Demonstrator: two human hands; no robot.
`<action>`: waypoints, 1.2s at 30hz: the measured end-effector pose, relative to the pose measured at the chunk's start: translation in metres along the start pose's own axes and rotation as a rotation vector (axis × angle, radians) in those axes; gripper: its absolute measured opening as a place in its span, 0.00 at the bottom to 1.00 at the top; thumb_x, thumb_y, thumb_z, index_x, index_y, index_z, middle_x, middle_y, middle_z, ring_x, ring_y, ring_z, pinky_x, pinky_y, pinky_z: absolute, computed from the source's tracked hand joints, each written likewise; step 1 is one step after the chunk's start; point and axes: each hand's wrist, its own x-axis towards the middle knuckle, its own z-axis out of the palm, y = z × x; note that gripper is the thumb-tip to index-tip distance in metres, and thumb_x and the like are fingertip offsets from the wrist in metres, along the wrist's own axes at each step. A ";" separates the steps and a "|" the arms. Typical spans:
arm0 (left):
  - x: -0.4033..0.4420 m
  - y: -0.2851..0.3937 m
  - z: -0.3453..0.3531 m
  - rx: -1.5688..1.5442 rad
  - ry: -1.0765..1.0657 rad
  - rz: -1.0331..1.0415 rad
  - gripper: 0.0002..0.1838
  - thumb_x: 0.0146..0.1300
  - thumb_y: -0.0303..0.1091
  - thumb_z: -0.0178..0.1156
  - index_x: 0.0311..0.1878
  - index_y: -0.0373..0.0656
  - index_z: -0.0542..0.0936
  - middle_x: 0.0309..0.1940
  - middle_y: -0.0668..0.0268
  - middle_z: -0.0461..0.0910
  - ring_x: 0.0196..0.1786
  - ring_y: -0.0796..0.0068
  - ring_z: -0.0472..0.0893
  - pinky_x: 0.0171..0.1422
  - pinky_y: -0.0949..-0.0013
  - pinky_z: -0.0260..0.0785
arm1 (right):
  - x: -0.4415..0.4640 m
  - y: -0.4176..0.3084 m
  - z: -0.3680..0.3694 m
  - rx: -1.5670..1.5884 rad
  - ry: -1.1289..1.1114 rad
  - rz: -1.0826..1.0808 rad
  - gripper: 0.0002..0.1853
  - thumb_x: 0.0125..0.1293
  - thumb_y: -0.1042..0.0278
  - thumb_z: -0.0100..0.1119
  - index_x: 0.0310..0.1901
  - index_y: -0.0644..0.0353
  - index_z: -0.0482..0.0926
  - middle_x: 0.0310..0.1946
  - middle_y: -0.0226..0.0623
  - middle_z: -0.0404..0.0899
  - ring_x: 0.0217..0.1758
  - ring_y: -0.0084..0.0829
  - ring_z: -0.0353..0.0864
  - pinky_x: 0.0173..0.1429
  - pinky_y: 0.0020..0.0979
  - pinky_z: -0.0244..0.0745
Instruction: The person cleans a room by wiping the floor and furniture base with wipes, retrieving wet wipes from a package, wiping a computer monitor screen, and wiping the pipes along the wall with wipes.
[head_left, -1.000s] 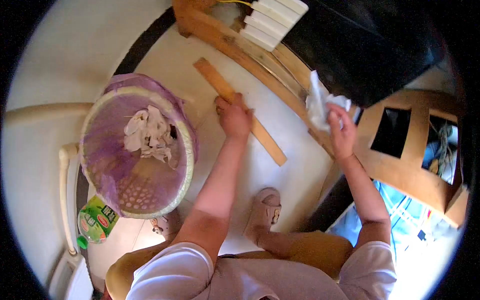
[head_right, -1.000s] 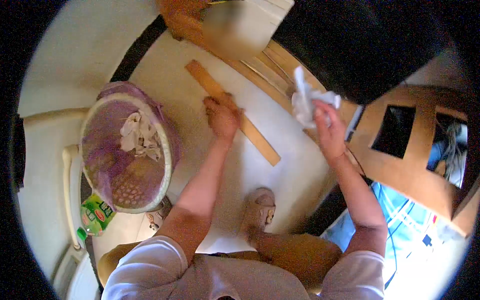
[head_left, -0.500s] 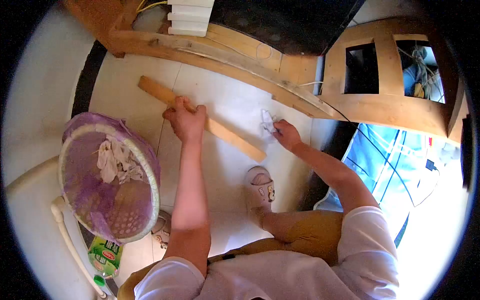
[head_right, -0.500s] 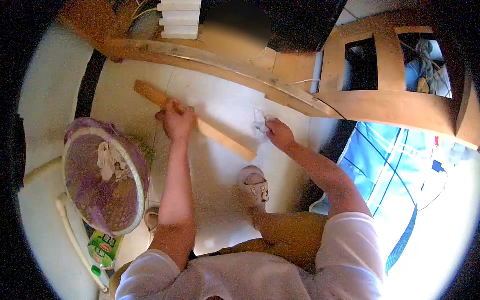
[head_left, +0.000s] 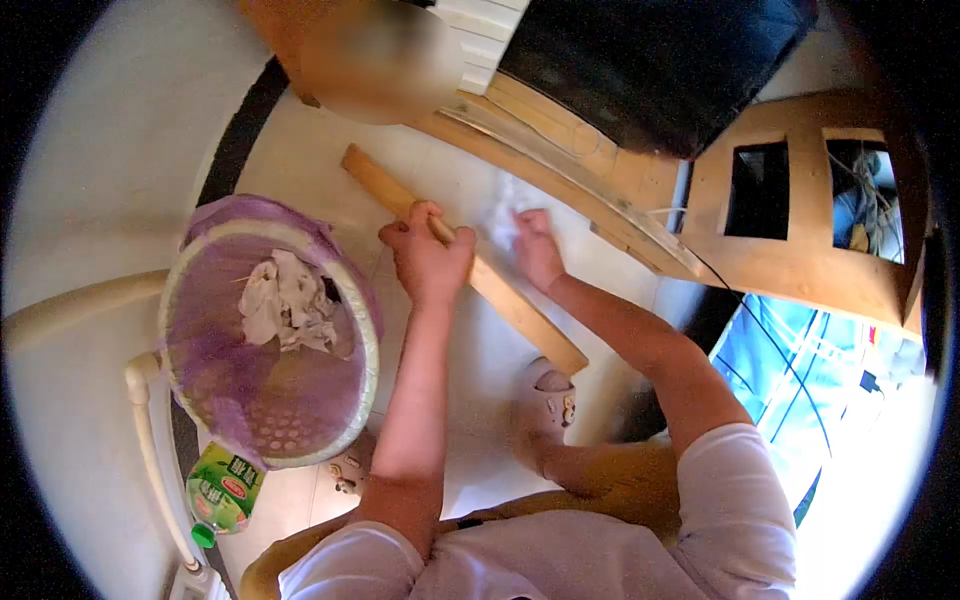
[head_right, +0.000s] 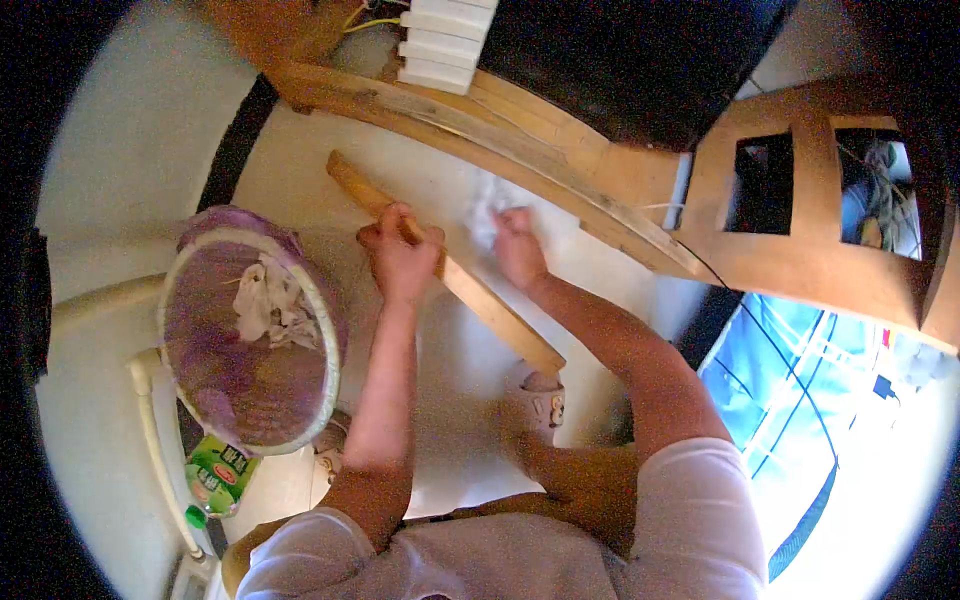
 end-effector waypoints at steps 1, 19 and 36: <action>0.003 -0.001 -0.002 -0.014 -0.002 -0.010 0.23 0.44 0.37 0.65 0.46 0.51 0.72 0.46 0.51 0.62 0.44 0.50 0.74 0.49 0.58 0.70 | 0.016 -0.002 0.002 -0.003 0.061 0.109 0.28 0.59 0.75 0.50 0.63 0.63 0.62 0.50 0.53 0.64 0.54 0.49 0.69 0.58 0.42 0.69; 0.053 0.031 0.039 0.057 -0.019 -0.077 0.23 0.42 0.38 0.67 0.46 0.55 0.75 0.48 0.53 0.62 0.45 0.48 0.74 0.49 0.54 0.71 | 0.015 0.009 -0.039 0.587 -0.231 0.018 0.13 0.59 0.69 0.57 0.44 0.66 0.76 0.37 0.40 0.75 0.46 0.34 0.74 0.49 0.32 0.70; 0.042 0.010 0.110 0.135 0.071 -0.017 0.32 0.49 0.25 0.65 0.60 0.43 0.69 0.58 0.47 0.58 0.54 0.48 0.72 0.55 0.59 0.71 | -0.225 0.068 -0.136 0.487 -0.123 0.498 0.13 0.57 0.74 0.56 0.45 0.64 0.78 0.26 0.34 0.74 0.26 0.31 0.69 0.34 0.32 0.67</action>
